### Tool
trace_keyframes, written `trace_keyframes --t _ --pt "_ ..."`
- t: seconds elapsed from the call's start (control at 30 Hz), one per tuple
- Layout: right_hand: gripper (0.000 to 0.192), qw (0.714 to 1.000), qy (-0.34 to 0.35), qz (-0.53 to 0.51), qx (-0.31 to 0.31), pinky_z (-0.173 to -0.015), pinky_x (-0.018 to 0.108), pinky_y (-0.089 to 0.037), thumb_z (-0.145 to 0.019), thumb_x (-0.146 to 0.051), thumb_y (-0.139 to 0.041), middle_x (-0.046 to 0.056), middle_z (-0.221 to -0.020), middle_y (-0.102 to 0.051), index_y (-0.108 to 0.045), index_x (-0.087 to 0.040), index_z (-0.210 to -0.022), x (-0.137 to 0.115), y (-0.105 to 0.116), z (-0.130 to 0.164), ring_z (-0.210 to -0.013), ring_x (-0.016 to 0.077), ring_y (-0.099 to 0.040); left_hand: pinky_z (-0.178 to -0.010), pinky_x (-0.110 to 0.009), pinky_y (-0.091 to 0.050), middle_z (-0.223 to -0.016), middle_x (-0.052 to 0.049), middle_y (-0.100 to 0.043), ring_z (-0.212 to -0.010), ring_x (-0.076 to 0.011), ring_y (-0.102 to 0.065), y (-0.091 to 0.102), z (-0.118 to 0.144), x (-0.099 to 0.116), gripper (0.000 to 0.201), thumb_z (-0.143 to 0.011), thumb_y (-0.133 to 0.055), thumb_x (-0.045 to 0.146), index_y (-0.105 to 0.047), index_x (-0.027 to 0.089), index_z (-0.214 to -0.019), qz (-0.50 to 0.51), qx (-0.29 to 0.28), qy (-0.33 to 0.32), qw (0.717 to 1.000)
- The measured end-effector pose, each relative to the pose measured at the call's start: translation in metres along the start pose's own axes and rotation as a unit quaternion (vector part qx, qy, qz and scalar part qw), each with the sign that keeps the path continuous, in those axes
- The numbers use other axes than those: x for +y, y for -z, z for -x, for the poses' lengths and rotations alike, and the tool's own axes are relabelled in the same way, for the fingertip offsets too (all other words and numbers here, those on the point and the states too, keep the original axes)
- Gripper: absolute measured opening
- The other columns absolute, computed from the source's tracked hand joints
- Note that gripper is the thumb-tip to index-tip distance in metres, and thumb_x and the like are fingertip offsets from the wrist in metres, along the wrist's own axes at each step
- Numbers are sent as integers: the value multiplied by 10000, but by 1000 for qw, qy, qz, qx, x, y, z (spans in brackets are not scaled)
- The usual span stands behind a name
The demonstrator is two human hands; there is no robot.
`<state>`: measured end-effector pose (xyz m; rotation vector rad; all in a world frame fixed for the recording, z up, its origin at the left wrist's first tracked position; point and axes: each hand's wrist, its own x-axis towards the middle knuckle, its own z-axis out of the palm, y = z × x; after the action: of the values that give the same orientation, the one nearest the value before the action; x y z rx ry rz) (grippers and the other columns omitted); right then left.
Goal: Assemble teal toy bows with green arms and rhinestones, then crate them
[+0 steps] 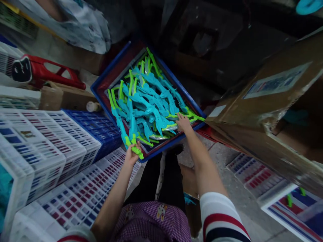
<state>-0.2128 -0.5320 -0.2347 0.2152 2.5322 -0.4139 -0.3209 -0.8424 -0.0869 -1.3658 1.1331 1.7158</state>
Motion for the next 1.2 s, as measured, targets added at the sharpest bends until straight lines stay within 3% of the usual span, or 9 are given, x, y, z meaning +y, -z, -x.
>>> trace_keyframes --t 0.13,0.27,0.53,0.67,0.97,1.07,1.2 --pt "498 1000 22 12 -17 -1032 472 -283 -700 -314 -772 229 -1461 -497 -726 -157 -1170 -4 -7 -6 -1311 379 -399 -547 -171 -506 -831 -49 -698 -536 -68 -586 3 0 -2 177 -823 -513 30 -606 140 -927 12 4 -1 1000" --pt "528 1000 24 -3 -16 -971 448 -293 -805 -445 -662 223 -1256 -603 -694 -152 -1243 -21 14 16 -1190 364 -465 -528 -158 -491 -773 -21 -650 -514 -59 -563 3 11 2 161 -804 -529 40 -598 139 -911 18 8 -2 1000" --pt "510 999 32 -18 2 -878 410 -320 -794 -507 -649 210 -1105 -642 -733 -138 -1136 -74 113 124 -1080 351 -520 -492 -121 -487 -762 -14 -588 -494 -38 -564 18 90 44 172 -826 -429 58 -517 145 -945 120 4 66 991" --pt "472 999 23 -36 -28 -868 402 -332 -785 -502 -666 190 -1082 -661 -748 -153 -1092 -95 140 192 -1047 332 -539 -479 -112 -490 -771 -13 -573 -485 -36 -568 41 140 64 183 -809 -439 55 -492 151 -956 138 10 107 985" --pt "463 990 -17 -135 -48 -894 399 -357 -787 -445 -663 166 -1092 -672 -734 -180 -1160 -174 130 340 -1061 325 -547 -444 -121 -463 -701 17 -515 -429 -33 -527 97 232 94 203 -765 -414 35 -454 155 -923 59 48 143 987" --pt "487 982 -27 -182 -53 -898 384 -368 -772 -488 -673 148 -1079 -681 -739 -192 -1153 -195 134 363 -1044 310 -561 -435 -121 -451 -703 11 -518 -424 -33 -516 100 247 104 197 -762 -405 30 -445 160 -905 17 44 138 989" --pt "460 973 -33 -222 -49 -901 354 -380 -763 -495 -669 128 -1082 -695 -750 -183 -1091 -209 148 375 -1044 286 -583 -433 -117 -452 -715 7 -526 -427 -30 -516 86 261 118 209 -757 -411 16 -445 161 -904 -20 23 125 992"
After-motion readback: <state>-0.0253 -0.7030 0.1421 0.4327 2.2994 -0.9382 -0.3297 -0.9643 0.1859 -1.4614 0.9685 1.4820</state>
